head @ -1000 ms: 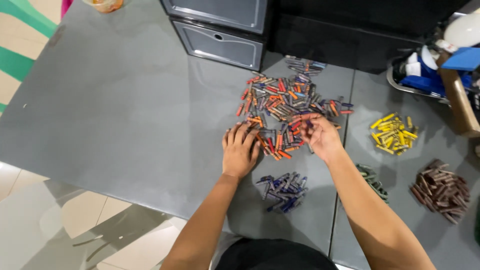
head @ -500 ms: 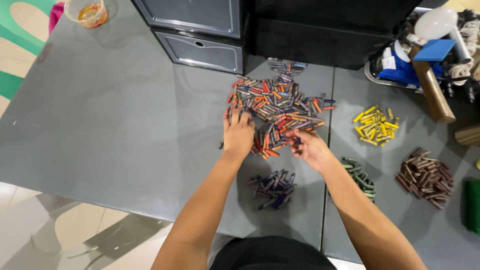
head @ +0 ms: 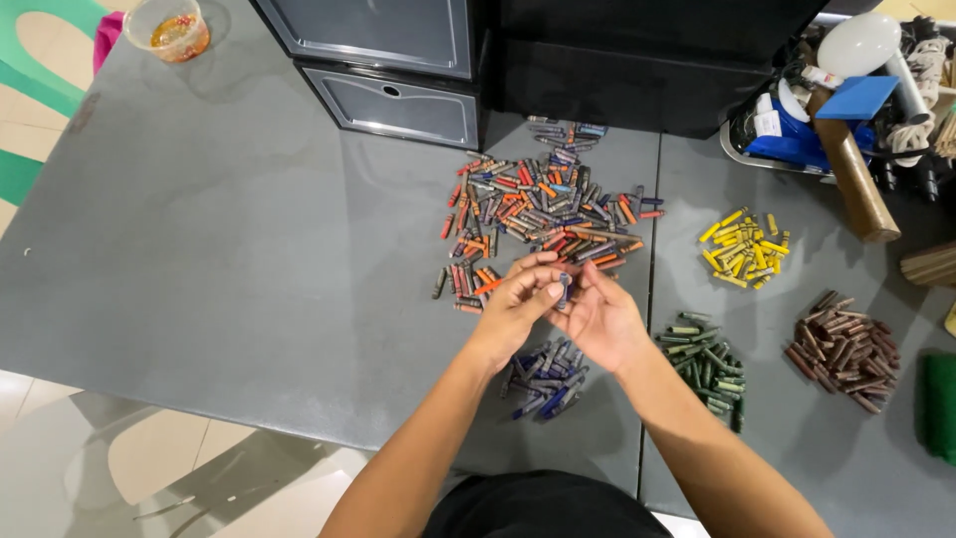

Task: The person sorts a large pile of mixed crayons on a gray table by color. They pick out green, yellow, and blue crayons from the main pile and place them into separate color-coded piles on the right side of the table.

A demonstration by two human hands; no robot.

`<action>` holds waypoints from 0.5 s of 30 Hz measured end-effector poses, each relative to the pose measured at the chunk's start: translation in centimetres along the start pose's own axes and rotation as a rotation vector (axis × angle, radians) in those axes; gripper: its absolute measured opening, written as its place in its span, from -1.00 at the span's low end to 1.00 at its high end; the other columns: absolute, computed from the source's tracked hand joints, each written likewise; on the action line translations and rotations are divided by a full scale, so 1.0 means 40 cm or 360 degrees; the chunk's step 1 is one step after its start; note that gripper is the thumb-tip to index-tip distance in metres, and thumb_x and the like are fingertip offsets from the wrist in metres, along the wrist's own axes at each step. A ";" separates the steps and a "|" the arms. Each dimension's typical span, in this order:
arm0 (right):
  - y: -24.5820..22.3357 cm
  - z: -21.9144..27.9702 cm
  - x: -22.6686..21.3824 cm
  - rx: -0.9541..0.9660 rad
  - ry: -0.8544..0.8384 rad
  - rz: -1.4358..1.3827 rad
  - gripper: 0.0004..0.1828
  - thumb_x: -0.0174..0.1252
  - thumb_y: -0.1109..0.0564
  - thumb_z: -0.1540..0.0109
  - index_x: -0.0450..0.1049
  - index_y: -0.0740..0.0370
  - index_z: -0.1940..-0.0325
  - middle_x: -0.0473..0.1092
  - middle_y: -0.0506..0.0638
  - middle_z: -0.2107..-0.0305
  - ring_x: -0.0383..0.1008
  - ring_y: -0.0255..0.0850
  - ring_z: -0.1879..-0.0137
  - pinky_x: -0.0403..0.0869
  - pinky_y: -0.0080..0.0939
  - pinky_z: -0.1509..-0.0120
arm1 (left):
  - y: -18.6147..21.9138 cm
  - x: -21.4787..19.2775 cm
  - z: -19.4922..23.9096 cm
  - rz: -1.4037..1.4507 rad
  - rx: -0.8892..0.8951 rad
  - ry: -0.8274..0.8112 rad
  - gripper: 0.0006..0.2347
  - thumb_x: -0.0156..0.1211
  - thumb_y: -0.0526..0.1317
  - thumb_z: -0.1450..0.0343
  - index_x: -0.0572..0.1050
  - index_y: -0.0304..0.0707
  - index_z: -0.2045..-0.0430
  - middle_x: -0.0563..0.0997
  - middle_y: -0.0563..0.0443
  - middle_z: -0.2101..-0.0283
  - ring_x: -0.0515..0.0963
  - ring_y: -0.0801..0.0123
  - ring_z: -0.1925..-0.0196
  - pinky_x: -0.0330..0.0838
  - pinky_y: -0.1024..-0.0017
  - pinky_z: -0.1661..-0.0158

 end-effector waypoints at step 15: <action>-0.035 0.037 -0.144 0.0185 0.0527 0.0455 -0.75 0.11 -0.06 -0.38 0.34 0.14 0.22 0.14 -0.16 0.56 0.11 -0.31 0.47 0.10 -0.31 0.45 | 0.060 -0.209 -0.042 -0.2011 -0.0332 0.0556 -0.86 0.20 -0.17 -0.36 0.68 0.04 0.29 0.69 0.10 0.12 0.64 0.20 0.02 0.34 0.01 -0.05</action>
Point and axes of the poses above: each hand's wrist, its own z-axis away from the middle knuckle, its own x-axis out of the palm, y = z × x, the point moved 8 cm from there along -z, towards the middle knuckle
